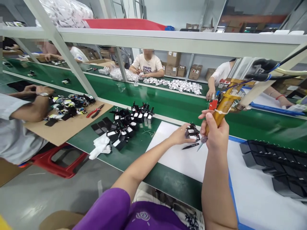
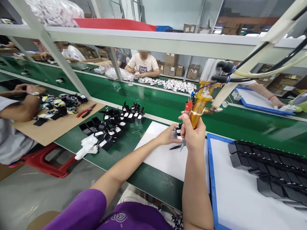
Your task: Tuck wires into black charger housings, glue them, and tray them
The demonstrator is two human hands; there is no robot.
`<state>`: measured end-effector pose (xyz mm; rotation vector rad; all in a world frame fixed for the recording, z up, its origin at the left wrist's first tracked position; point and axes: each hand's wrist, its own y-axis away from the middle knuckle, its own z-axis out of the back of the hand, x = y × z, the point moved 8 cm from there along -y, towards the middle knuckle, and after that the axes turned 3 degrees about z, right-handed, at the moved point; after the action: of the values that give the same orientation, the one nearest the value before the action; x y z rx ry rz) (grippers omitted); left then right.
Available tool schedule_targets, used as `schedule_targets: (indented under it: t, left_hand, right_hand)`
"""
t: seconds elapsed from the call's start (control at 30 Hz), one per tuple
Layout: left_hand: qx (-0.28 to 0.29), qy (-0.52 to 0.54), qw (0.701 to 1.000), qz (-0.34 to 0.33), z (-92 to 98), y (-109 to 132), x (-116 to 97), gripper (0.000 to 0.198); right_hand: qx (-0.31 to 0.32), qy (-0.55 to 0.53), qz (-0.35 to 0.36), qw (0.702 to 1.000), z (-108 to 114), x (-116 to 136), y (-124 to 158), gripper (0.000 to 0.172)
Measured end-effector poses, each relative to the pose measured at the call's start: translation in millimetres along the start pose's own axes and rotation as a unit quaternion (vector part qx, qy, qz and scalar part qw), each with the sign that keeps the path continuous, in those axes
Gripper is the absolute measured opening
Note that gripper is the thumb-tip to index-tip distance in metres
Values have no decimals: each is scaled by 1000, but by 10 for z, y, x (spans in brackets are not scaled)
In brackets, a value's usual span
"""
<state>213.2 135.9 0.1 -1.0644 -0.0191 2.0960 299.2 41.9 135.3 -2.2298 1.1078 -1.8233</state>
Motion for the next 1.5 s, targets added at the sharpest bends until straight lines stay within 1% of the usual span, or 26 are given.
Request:
schedule_targets:
  t: [0.03, 0.07, 0.1, 0.13, 0.2, 0.23, 0.27, 0.33, 0.4, 0.5, 0.63, 0.73, 0.77, 0.83, 0.87, 0.93, 0.97, 1.03, 1.07, 1.13, 1.2, 1.23, 1.27, 1.33, 1.43, 1.5]
  left_hand:
    - [-20, -47, 999, 1, 178, 39, 30, 72]
    - [-60, -109, 992, 20, 414, 94, 97, 63]
    - [-115, -178, 975, 63, 696, 170, 203, 53]
    - [-148, -202, 963, 93, 944, 249, 305, 46]
    - [-192, -236, 941, 148, 1358, 398, 513, 47]
    - [-198, -285, 914, 208, 1518, 472, 652, 51]
    - [-188, -312, 899, 243, 1611, 518, 758, 54]
    - [-166, -340, 880, 286, 1684, 557, 908, 59]
    - [-147, -335, 884, 292, 1653, 525, 977, 59]
    - [-136, -325, 886, 301, 1615, 455, 1011, 58]
    - [-128, -296, 901, 292, 1648, 490, 910, 53]
    - [-106, -254, 924, 267, 1577, 703, 676, 41]
    - [-93, -231, 935, 253, 1509, 802, 567, 38]
    - [-56, -153, 965, 207, 1301, 1011, 314, 35]
    - [-36, -133, 972, 193, 1191, 1122, 201, 33]
    - [9, -124, 974, 189, 979, 1333, 51, 30]
    - [18, -128, 972, 195, 908, 1420, 11, 30]
    - [1, -145, 971, 190, 862, 1526, -54, 34]
    - [-17, -150, 974, 168, 870, 1540, -105, 37]
    - [-37, -152, 984, 83, 876, 1512, -260, 44]
    - [-7, -148, 989, -10, 814, 1457, -416, 46]
    - [17, -150, 988, -39, 769, 1430, -458, 48]
    - [34, -155, 986, -50, 732, 1403, -465, 50]
    - [41, -167, 985, -27, 699, 1353, -382, 57]
    - [5, -163, 985, 51, 707, 1347, -134, 65]
    - [-15, -154, 983, 94, 700, 1388, 18, 62]
  right_hand:
    - [-2, 1, -2, 1000, 4, -6, 1, 30]
    - [-2, 1, -4, 1000, 8, -13, 3, 30]
    - [-4, 1, -6, 1000, 12, -19, 4, 30]
    - [-5, 1, -7, 1000, 15, -25, 4, 30]
    - [-6, 0, -10, 1000, 15, -35, 3, 30]
    - [-6, 1, -11, 1000, 15, -38, 2, 30]
    - [-6, 1, -11, 1000, 16, -39, 1, 30]
    - [-9, 3, -11, 1000, 19, -36, 0, 30]
    - [-10, 4, -10, 1000, 20, -30, 2, 30]
    - [-5, 4, -11, 1000, 9, -18, 5, 29]
    - [-6, 6, -6, 1000, 0, 9, 3, 30]
    - [-7, 11, -8, 1000, -8, 19, 1, 31]
    - [-7, 12, -9, 1000, -11, 22, 1, 31]
    - [-8, 13, -8, 1000, -12, 30, -1, 32]
    - [-9, 14, -8, 1000, -10, 34, -2, 32]
    - [-10, 18, -10, 1000, -7, 39, -3, 32]
    - [-10, 20, -11, 1000, -4, 39, -4, 31]
    - [-10, 20, -13, 1000, 3, 36, -3, 31]
    - [-9, 18, -13, 1000, 4, 33, -2, 31]
    - [-4, 14, -13, 1000, 2, 24, 1, 31]
    - [1, 13, -13, 1000, -7, 14, 7, 30]
    - [4, 14, -14, 1000, -14, 10, 11, 30]
    - [5, 14, -14, 1000, -22, 8, 15, 30]
    - [10, 14, -14, 1000, -41, 9, 26, 31]
    - [17, 9, -16, 1000, -78, 13, 44, 31]
    - [21, 3, -19, 1000, -101, 16, 56, 31]
